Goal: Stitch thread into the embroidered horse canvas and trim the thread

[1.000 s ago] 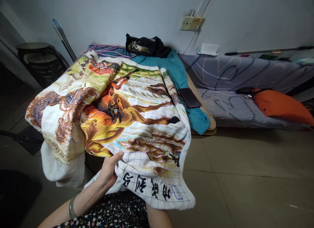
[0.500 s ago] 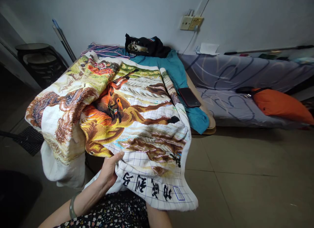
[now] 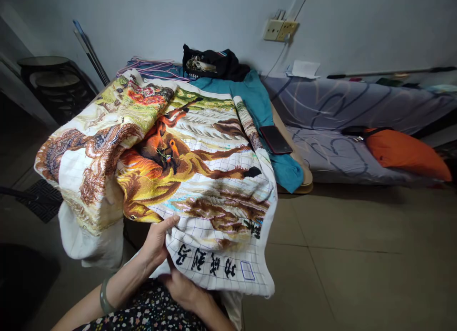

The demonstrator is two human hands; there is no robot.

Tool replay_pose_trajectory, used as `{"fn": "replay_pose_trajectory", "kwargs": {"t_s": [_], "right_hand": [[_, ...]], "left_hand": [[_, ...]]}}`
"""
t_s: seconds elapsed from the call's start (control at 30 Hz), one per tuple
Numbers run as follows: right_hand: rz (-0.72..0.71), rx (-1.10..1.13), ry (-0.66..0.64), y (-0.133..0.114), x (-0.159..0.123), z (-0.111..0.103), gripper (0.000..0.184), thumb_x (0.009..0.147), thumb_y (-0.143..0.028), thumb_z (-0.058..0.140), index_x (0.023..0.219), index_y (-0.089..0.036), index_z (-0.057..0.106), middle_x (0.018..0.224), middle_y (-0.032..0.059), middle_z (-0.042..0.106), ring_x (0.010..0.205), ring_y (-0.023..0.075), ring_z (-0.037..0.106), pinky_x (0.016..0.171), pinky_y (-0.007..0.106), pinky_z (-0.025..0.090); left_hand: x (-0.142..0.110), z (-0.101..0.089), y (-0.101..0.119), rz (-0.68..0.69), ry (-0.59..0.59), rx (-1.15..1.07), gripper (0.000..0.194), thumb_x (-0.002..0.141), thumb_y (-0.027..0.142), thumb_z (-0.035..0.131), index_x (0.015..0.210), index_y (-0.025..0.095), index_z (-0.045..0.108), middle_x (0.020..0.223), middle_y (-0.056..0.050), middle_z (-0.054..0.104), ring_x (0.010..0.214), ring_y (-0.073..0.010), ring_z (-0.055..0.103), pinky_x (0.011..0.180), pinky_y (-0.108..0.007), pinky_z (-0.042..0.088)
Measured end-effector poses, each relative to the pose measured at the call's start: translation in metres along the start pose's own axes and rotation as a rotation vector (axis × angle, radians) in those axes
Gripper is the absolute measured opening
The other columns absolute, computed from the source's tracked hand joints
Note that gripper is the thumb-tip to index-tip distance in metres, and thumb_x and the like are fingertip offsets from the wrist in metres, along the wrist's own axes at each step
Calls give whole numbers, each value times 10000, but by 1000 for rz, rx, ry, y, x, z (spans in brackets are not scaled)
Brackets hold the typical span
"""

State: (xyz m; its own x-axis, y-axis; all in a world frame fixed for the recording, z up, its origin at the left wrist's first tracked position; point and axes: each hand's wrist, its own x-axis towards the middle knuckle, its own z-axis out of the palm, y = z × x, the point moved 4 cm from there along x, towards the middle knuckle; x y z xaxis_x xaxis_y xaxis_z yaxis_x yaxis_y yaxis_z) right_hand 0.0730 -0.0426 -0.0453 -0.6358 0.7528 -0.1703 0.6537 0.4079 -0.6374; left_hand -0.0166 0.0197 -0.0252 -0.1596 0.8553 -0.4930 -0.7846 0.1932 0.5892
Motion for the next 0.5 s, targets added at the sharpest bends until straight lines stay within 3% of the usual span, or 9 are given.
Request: {"fn": "replay_pose_trajectory", "kwargs": {"t_s": [0.1, 0.13, 0.2, 0.27, 0.3, 0.4, 0.5], "right_hand": [[-219, 272, -138, -13, -14, -20, 336, 888, -291, 519, 1215, -224, 558, 1072, 48, 649, 987, 176, 590, 866, 276, 466], [-271, 358, -96, -15, -16, -33, 268, 908, -255, 485, 1143, -219, 607, 929, 26, 677, 869, 149, 617, 791, 245, 482], [-278, 409, 185, -9, -11, -64, 226, 921, -201, 455, 1013, -203, 661, 722, 6, 642, 680, 123, 594, 656, 223, 471], [-220, 283, 549, -1, 0, -94, 202, 898, -180, 493, 1002, -181, 666, 754, 39, 610, 702, 144, 566, 633, 250, 452], [-207, 190, 654, 2, 9, -103, 199, 886, -174, 508, 1006, -175, 667, 792, 58, 605, 742, 161, 559, 659, 272, 450], [-225, -19, 696, 2, 40, -112, 163, 866, -171, 528, 897, -185, 687, 735, 52, 567, 752, 182, 527, 687, 308, 435], [-257, 27, 709, 3, 57, -108, 190, 882, -168, 478, 789, -176, 644, 740, 55, 570, 774, 183, 533, 707, 309, 441]], "left_hand": [[5, -3, -3, 41, 31, 11, 544, 584, 130, 743, 1112, 129, 613, 908, -66, 711, 844, -207, 653, 901, -362, 448], [6, -3, -4, 44, 29, 16, 527, 578, 133, 747, 1090, 125, 625, 892, -65, 712, 833, -204, 653, 897, -358, 447], [7, -2, -5, 33, 12, 28, 488, 571, 143, 755, 1046, 123, 647, 862, -62, 713, 809, -200, 651, 878, -352, 450], [7, 0, -5, 8, -17, 34, 443, 571, 155, 758, 1003, 122, 664, 833, -57, 713, 786, -194, 648, 859, -349, 454], [7, 1, -4, 5, -30, 34, 427, 569, 156, 759, 985, 120, 671, 821, -55, 713, 783, -191, 647, 856, -344, 454], [7, 2, -2, 10, -32, 41, 420, 549, 151, 764, 959, 111, 680, 793, -51, 712, 773, -187, 644, 852, -333, 449], [7, -1, -2, 6, -7, 40, 450, 535, 135, 763, 976, 107, 676, 790, -51, 712, 769, -187, 645, 851, -330, 447]]}}
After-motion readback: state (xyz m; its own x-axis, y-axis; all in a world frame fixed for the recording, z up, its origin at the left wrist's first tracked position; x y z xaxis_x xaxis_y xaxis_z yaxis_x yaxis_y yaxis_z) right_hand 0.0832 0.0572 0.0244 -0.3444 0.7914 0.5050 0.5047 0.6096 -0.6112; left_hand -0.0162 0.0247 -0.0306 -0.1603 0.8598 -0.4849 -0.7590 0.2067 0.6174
